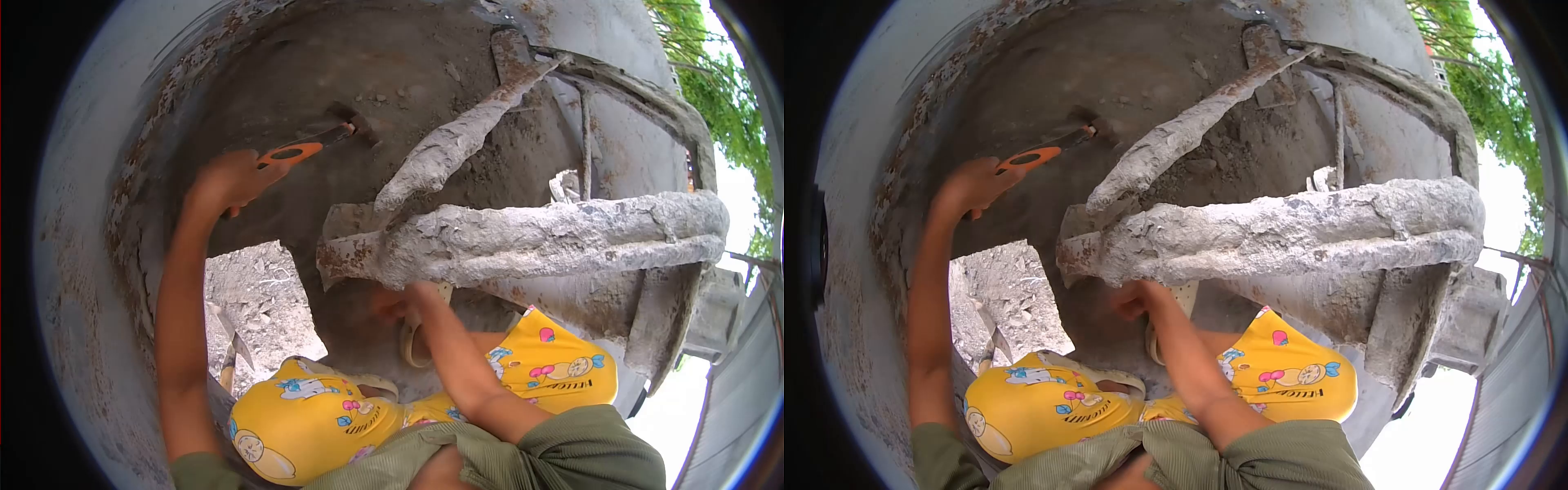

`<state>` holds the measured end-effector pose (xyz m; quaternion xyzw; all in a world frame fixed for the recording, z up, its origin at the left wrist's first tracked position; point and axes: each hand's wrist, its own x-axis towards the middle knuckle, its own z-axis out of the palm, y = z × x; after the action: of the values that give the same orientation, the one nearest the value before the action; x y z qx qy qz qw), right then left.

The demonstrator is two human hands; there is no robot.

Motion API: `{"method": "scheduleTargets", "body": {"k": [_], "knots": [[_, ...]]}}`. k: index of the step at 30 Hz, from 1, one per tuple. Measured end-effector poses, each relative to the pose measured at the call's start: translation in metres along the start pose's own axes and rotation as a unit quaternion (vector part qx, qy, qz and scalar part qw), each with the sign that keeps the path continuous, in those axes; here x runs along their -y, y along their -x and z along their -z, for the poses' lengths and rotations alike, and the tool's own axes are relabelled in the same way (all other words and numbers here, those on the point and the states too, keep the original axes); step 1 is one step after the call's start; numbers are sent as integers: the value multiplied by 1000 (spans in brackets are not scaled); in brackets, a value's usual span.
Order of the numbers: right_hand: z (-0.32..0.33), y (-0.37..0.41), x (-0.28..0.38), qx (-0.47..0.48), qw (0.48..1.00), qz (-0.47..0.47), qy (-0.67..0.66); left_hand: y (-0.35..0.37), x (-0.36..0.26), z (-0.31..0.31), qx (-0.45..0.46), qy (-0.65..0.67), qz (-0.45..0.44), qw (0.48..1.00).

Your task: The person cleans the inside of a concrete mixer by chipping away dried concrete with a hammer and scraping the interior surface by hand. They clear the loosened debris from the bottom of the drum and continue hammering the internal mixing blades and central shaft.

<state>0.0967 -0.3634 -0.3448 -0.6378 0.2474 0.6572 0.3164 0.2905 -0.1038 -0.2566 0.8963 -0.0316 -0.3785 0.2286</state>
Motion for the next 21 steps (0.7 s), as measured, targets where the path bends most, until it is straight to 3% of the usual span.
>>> {"method": "scheduleTargets", "body": {"k": [1,3,5,7,8,10,11,12,15,18,21], "knots": [[26,4,-22,-138,987,29,-83,-5,-7,-5,6,31,-13,999],[69,14,-37,-316,933,105,-135,-24,-18,-22,14,97,-34,995],[91,18,-30,-374,895,180,-161,-40,-30,-32,17,112,-66,991],[93,8,-14,-381,880,231,-163,-60,-43,-55,39,185,-107,976],[93,1,-5,-382,876,247,-160,-89,-46,-83,4,217,-186,958],[96,-3,5,-380,877,254,-150,-124,-57,-127,-18,284,-227,931],[100,-1,10,-376,879,254,-147,-130,-73,-138,-6,319,-193,928],[106,3,13,-370,883,251,-142,-125,-87,-137,8,354,-159,922],[120,15,19,-359,894,237,-122,-115,-99,-114,163,365,-126,908],[136,24,22,-351,902,225,-110,-87,-124,-97,245,437,-141,854],[147,40,23,-344,909,210,-105,-97,-124,-89,250,466,-214,821]]}}
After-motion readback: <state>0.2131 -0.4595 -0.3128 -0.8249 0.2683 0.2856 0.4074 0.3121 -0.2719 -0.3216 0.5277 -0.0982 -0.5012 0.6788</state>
